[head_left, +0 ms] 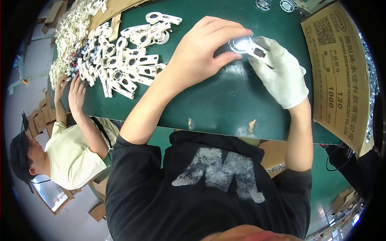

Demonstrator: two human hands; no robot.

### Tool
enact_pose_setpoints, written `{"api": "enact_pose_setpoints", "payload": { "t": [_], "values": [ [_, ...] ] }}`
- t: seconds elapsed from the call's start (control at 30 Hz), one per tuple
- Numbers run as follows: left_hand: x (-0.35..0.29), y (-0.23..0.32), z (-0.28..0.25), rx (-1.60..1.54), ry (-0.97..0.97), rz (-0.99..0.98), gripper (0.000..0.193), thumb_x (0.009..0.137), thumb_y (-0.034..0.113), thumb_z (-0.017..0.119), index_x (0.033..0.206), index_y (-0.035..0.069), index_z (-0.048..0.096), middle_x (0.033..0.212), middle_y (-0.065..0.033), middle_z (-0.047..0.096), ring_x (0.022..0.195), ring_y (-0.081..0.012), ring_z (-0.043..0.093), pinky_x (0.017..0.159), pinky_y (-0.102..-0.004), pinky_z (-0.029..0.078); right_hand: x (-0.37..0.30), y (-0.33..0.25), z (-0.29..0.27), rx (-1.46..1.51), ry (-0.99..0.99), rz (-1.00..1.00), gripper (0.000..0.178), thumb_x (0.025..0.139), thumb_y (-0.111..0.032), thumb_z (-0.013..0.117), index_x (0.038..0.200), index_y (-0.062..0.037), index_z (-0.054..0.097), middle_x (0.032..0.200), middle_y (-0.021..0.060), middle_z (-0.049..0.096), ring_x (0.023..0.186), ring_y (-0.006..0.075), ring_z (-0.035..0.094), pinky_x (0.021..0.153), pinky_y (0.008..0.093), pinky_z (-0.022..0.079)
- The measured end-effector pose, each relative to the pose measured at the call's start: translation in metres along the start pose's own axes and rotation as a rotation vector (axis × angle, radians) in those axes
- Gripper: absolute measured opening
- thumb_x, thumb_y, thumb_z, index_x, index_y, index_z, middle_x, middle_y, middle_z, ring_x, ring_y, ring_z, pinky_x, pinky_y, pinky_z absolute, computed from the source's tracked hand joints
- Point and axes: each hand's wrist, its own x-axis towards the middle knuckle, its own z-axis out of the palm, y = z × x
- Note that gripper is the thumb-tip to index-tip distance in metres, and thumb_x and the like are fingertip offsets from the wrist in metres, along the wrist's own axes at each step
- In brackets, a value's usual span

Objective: The person assembles small electronic components by hand, fitting metallic rings onto plastic housings on a production line.

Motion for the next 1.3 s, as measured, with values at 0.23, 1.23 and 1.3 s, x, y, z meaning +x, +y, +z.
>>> {"api": "enact_pose_setpoints", "payload": {
  "t": [0.23,1.23,1.3],
  "values": [
    [-0.016,-0.009,0.007,-0.416,-0.017,-0.231,0.046,0.080,-0.004,0.082,0.122,0.006,0.069,0.128,-0.0099,0.066,0.114,-0.0186,0.067,0.093,-0.0320,0.060,0.001,-0.011,0.003,0.048,-0.037,-0.008,0.031,0.095,-0.022,0.069,0.123,-0.0074,0.066,0.106,0.0154,0.073,0.099,0.0339,0.071,0.084,0.0395,0.056],
    [-0.030,0.015,0.022,-1.014,-0.100,-0.469,0.051,0.097,0.024,0.074,0.135,-0.005,0.058,0.137,-0.0175,0.063,0.123,-0.0235,0.063,0.105,-0.0369,0.051,-0.008,-0.022,0.007,0.610,-0.266,0.272,0.022,0.092,-0.021,0.076,0.110,-0.0080,0.076,0.078,0.0043,0.070,0.069,0.0090,0.061,0.066,0.0287,0.052],
    [-0.030,0.017,0.022,-1.100,-0.052,-0.514,0.038,0.100,0.019,0.070,0.128,-0.007,0.064,0.132,-0.0172,0.067,0.124,-0.0229,0.062,0.103,-0.0342,0.051,-0.012,-0.022,0.010,0.617,-0.260,0.274,0.023,0.092,-0.021,0.077,0.111,-0.0080,0.077,0.080,0.0047,0.072,0.069,0.0093,0.062,0.066,0.0281,0.052]
  ]
}}
